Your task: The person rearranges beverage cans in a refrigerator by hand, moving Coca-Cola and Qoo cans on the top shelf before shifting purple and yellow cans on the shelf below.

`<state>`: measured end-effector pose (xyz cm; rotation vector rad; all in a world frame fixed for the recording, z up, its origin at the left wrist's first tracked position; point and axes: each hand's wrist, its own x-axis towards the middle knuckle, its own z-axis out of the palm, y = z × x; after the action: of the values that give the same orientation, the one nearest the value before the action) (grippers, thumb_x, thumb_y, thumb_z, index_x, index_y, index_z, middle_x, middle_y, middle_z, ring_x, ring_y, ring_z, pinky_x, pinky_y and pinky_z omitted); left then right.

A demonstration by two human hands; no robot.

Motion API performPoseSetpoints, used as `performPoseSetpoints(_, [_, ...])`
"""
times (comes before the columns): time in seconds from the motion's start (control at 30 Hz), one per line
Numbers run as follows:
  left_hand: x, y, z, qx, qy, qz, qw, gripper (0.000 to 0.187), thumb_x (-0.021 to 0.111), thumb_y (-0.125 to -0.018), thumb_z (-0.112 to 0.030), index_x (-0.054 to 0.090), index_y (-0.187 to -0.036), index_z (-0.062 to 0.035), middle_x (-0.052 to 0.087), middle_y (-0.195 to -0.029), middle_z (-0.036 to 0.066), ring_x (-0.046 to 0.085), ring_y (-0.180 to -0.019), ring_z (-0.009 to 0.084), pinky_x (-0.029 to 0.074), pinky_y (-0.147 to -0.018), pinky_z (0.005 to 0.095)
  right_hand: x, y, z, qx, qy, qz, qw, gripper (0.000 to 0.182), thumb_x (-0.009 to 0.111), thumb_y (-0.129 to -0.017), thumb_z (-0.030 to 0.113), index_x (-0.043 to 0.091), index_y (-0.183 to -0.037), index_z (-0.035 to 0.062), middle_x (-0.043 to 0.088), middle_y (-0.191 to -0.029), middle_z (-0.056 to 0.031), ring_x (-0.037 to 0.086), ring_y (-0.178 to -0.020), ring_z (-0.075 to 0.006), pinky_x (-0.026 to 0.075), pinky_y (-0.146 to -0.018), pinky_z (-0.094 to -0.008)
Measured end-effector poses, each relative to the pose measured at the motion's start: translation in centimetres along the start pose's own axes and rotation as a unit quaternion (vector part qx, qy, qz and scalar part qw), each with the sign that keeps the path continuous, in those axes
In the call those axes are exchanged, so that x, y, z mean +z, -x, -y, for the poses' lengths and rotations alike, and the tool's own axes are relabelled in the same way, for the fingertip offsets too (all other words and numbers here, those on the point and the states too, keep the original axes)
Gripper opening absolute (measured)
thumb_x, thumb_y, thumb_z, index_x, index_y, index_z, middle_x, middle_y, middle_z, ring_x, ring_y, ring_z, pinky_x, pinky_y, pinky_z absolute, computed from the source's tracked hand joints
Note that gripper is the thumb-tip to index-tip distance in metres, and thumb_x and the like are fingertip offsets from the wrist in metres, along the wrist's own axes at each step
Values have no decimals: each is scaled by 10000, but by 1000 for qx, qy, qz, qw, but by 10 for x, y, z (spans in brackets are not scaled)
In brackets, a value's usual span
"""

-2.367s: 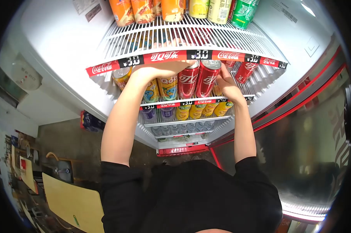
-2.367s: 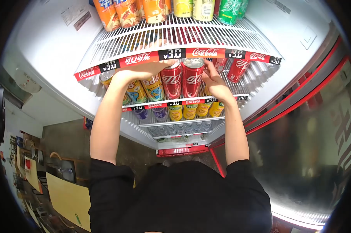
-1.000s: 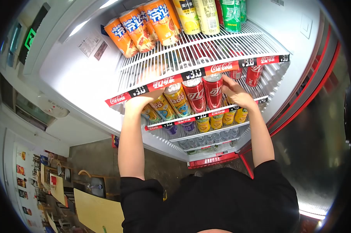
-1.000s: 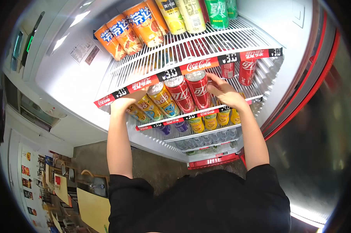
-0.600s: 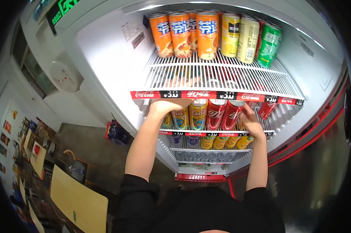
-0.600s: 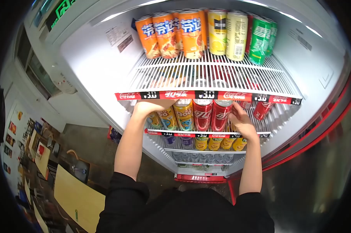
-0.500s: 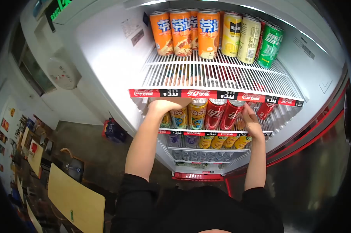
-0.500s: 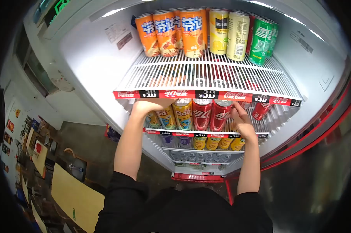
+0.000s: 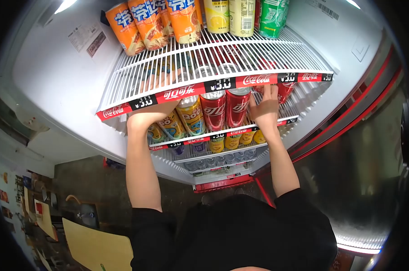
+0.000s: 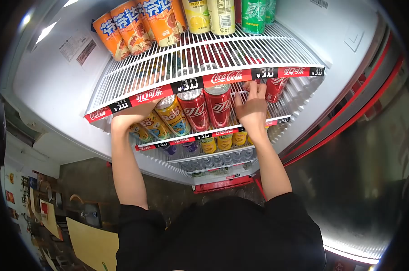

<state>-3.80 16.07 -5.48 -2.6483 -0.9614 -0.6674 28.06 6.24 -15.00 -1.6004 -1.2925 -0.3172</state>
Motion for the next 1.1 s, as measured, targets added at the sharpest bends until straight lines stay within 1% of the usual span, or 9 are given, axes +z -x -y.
performPoseSetpoints(0.1, [-1,-1,0,1,-66,-2,998,602,507,-1015,-501,489,-1496,-140,622,-1404,79,619,-1217,294,471,-1056,443,-5,1,13,26,20,-6,999,406,753,-840,106,555,-1193,65,495,-1233,-239,640,-939,-492,538,-803,-552])
performPoseSetpoints(0.13, [2,-1,3,44,-98,-50,993,583,544,-996,-474,532,-1457,-117,662,-1309,104,652,-1131,301,495,-1010,443,-6,1,15,31,25,-12,999,429,752,-841,108,555,-1220,68,482,-1267,-250,640,-944,-503,542,-812,-556])
performPoseSetpoints(0.17, [-13,-7,-8,5,-4,0,1000,537,579,-981,-415,570,-1409,-91,686,-1198,116,664,-1058,305,504,-961,446,-6,1,17,36,27,-10,999,448,750,-842,110,552,-1241,72,468,-1293,-262,642,-947,-511,545,-818,-557])
performPoseSetpoints(0.4, [-4,-6,-4,48,31,-81,995,504,629,-955,-362,593,-1376,-87,679,-1125,102,650,-1006,271,505,-891,409,-3,1,9,55,46,49,996,695,778,-820,161,490,-1453,180,298,-1509,-423,645,-993,-579,556,-887,-562])
performPoseSetpoints(0.53, [-17,-6,-11,-50,39,65,996,510,598,-1031,-319,521,-1457,-51,576,-1465,130,548,-1337,285,416,-1140,360,-6,-2,8,39,56,77,995,777,802,-787,167,461,-1484,196,272,-1519,-464,616,-1107,-564,557,-912,-540])
performPoseSetpoints(0.63, [-21,-7,-15,-72,39,73,994,505,605,-1028,-319,531,-1451,-54,579,-1461,134,553,-1328,289,420,-1133,365,-4,-3,7,18,71,83,994,741,808,-788,208,487,-1454,163,233,-1592,-380,589,-1163,-543,566,-892,-543])
performPoseSetpoints(0.73, [-23,-8,-17,-45,12,53,998,501,627,-1016,-329,558,-1428,-53,604,-1430,135,569,-1306,294,436,-1113,370,-5,-5,8,28,73,115,990,817,823,-769,222,443,-1490,164,312,-1493,-470,494,-1288,-573,551,-945,-548])
performPoseSetpoints(1.0, [-7,-1,-7,-14,9,-8,1000,497,624,-1014,-364,578,-1405,-62,649,-1352,126,610,-1218,302,474,-1057,381,2,-6,-6,-20,80,101,991,849,840,-765,302,430,-1494,154,379,-1490,-421,321,-1443,-554,523,-1007,-557])
performPoseSetpoints(1.1, [-1,0,0,-59,-15,63,996,665,471,-1007,-583,412,-1563,-223,528,-1536,84,535,-1364,370,361,-1175,525,-4,-10,-9,3,47,134,990,833,850,-759,313,461,-1480,163,370,-1500,-417,290,-1464,-546,502,-1036,-566])
